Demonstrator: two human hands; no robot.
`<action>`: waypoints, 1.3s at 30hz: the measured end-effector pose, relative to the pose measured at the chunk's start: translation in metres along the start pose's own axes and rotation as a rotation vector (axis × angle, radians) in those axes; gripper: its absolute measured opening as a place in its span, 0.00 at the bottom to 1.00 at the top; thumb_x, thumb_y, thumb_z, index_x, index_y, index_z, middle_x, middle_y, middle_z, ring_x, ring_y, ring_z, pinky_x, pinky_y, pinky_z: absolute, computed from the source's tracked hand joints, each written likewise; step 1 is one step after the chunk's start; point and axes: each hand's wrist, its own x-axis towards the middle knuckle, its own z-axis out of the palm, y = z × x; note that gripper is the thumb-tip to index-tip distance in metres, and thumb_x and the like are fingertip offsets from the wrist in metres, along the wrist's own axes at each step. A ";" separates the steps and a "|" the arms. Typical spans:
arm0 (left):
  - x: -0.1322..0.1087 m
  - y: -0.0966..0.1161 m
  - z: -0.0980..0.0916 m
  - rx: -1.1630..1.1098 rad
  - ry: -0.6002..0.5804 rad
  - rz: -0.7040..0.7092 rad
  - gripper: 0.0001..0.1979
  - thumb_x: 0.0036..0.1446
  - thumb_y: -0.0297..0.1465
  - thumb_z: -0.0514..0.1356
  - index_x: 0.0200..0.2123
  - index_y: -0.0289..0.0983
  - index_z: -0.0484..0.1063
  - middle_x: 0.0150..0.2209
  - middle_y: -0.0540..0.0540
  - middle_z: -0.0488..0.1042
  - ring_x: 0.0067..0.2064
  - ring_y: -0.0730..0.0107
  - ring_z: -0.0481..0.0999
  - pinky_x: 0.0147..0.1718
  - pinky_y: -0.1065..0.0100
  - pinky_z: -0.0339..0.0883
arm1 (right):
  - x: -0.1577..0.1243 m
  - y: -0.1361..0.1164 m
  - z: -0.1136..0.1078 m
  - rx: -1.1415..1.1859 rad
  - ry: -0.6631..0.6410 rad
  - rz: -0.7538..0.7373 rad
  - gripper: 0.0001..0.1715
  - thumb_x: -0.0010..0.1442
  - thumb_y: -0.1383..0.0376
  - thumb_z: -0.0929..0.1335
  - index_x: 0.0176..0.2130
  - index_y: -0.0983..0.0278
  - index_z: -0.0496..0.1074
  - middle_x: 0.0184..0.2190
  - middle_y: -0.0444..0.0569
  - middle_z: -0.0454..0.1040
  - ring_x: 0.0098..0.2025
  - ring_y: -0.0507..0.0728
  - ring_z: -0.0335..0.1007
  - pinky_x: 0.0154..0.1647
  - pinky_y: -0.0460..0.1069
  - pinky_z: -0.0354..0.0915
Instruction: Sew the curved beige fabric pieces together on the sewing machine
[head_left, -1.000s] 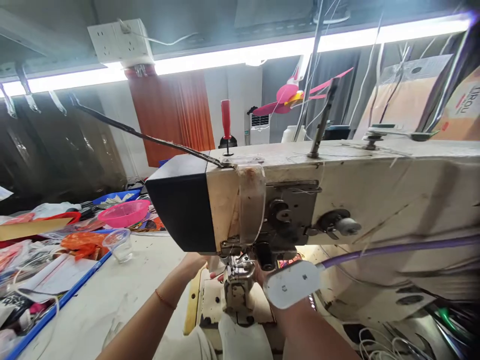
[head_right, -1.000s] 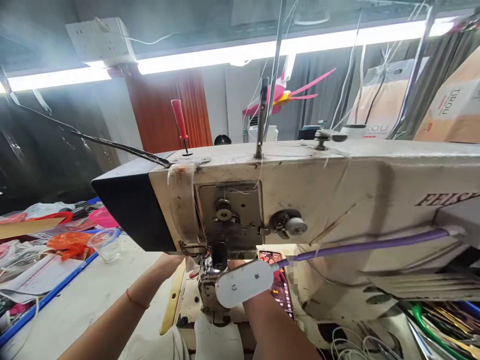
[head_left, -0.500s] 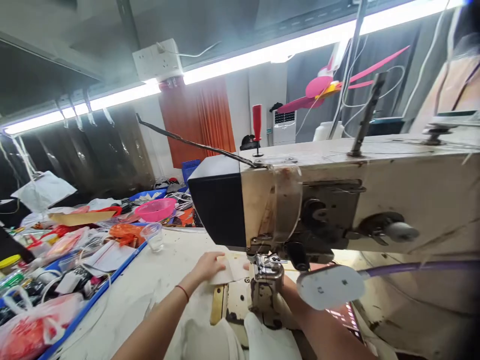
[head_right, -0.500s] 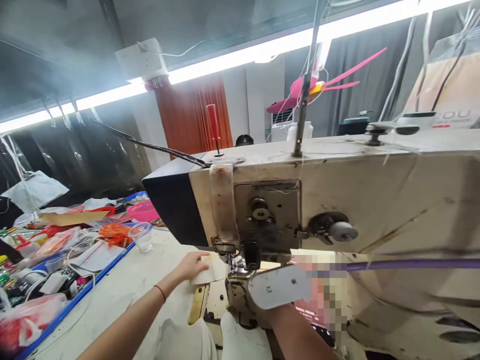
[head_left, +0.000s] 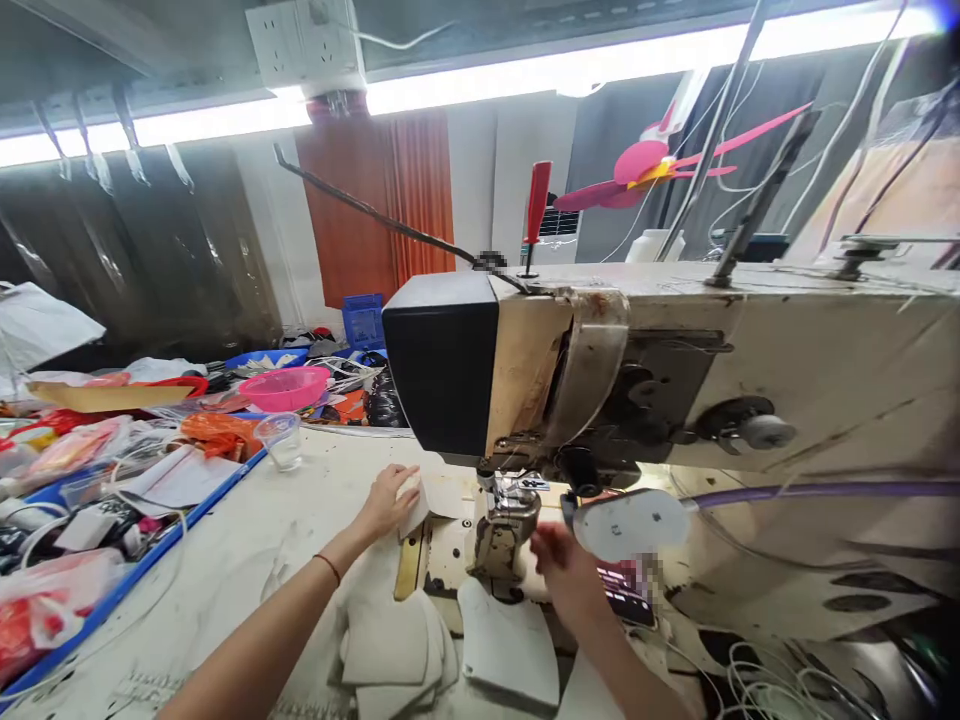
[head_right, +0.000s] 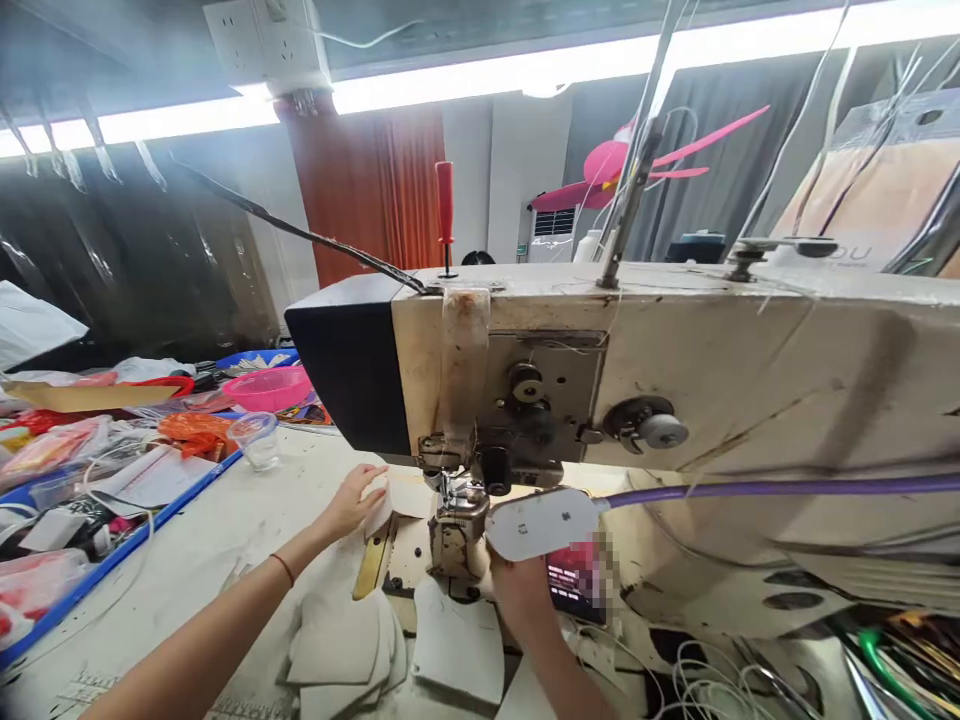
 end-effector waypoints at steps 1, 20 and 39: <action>-0.008 0.007 -0.006 0.003 0.046 -0.013 0.17 0.59 0.30 0.52 0.50 0.35 0.68 0.45 0.41 0.67 0.49 0.61 0.65 0.50 0.58 0.58 | -0.018 0.003 -0.004 -0.051 -0.048 -0.020 0.12 0.51 0.62 0.71 0.37 0.64 0.75 0.35 0.49 0.74 0.37 0.59 0.72 0.39 0.55 0.69; -0.150 0.070 -0.007 0.094 0.102 0.129 0.12 0.59 0.27 0.51 0.40 0.38 0.73 0.36 0.43 0.72 0.40 0.61 0.70 0.42 0.60 0.64 | -0.064 0.008 -0.020 -0.573 -0.325 -0.142 0.27 0.44 0.72 0.68 0.47 0.66 0.73 0.43 0.56 0.70 0.48 0.66 0.67 0.48 0.56 0.65; -0.100 0.181 0.004 -0.451 0.017 -0.103 0.08 0.44 0.22 0.63 0.30 0.38 0.76 0.31 0.48 0.77 0.37 0.65 0.72 0.41 0.64 0.62 | -0.087 -0.049 -0.042 0.215 -0.093 0.203 0.15 0.43 0.54 0.72 0.32 0.59 0.74 0.26 0.45 0.78 0.29 0.57 0.74 0.29 0.45 0.70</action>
